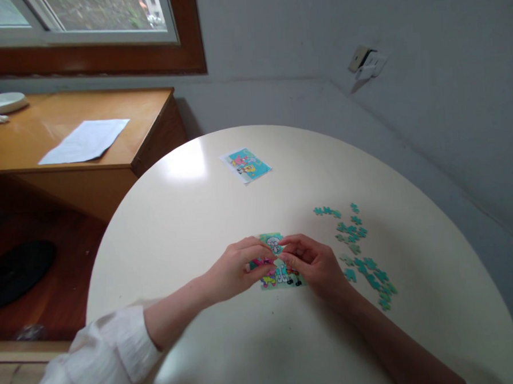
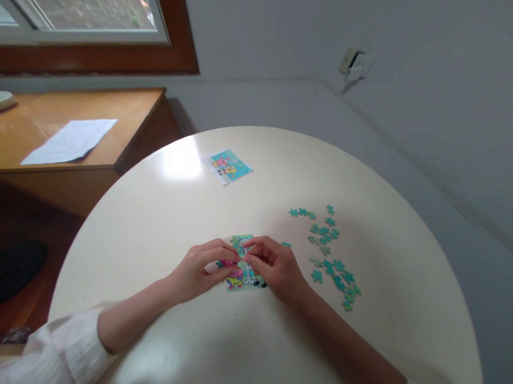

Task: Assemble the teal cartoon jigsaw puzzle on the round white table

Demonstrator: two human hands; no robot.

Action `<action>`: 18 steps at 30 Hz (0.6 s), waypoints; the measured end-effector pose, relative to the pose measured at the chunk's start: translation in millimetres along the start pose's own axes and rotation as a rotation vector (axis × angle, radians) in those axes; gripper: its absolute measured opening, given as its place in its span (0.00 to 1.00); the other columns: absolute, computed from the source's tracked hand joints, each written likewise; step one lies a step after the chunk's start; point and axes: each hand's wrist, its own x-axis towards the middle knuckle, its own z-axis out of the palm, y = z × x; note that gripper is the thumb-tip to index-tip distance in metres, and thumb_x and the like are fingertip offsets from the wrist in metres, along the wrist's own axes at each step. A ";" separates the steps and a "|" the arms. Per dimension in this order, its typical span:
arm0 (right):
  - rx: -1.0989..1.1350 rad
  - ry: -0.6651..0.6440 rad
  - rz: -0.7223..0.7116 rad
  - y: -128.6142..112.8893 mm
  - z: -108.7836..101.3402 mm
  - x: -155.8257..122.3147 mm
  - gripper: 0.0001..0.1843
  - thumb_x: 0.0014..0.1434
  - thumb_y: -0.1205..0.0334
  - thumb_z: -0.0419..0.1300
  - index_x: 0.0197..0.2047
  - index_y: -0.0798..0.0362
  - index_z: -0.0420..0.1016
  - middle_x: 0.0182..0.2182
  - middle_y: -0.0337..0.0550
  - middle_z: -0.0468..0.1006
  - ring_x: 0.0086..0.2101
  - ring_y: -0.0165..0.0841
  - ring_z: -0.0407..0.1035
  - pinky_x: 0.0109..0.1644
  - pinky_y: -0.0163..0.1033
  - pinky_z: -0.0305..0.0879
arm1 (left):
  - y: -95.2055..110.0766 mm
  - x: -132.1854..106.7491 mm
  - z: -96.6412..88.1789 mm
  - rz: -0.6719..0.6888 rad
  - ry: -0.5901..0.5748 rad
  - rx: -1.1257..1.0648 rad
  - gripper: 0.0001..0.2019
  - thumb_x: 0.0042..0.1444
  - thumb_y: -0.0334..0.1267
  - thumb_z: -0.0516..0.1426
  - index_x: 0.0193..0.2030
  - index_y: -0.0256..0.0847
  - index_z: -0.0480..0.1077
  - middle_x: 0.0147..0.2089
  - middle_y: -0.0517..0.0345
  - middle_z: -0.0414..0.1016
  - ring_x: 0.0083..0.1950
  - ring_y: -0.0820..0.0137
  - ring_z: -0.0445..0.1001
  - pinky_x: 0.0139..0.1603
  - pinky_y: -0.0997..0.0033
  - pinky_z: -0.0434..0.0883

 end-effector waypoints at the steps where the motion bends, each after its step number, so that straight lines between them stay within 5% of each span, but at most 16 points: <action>1: 0.001 0.000 0.001 -0.2 0.2 0.0 0.12 0.48 0.56 0.62 0.34 0.54 0.71 0.20 0.37 0.71 0.21 0.25 0.63 0.23 0.31 0.61 | -0.4 -0.1 0.3 0.004 -0.001 -0.002 0.03 0.55 0.34 0.56 0.34 0.37 0.70 0.33 0.52 0.74 0.35 0.72 0.73 0.37 0.73 0.72; 10: 0.059 -0.023 0.017 -3.3 2.1 0.3 0.11 0.46 0.56 0.63 0.31 0.53 0.71 0.19 0.35 0.70 0.19 0.25 0.63 0.23 0.31 0.62 | 4.2 2.8 -3.2 0.126 -0.028 0.062 0.03 0.56 0.32 0.55 0.32 0.37 0.69 0.37 0.51 0.75 0.39 0.71 0.72 0.42 0.70 0.71; 18: -0.004 0.057 0.015 2.4 1.4 -0.4 0.11 0.48 0.55 0.61 0.33 0.53 0.72 0.19 0.36 0.70 0.20 0.26 0.63 0.23 0.31 0.62 | 5.0 2.8 -7.5 0.107 -0.042 0.151 0.05 0.57 0.34 0.55 0.33 0.37 0.70 0.35 0.52 0.75 0.38 0.71 0.72 0.41 0.70 0.70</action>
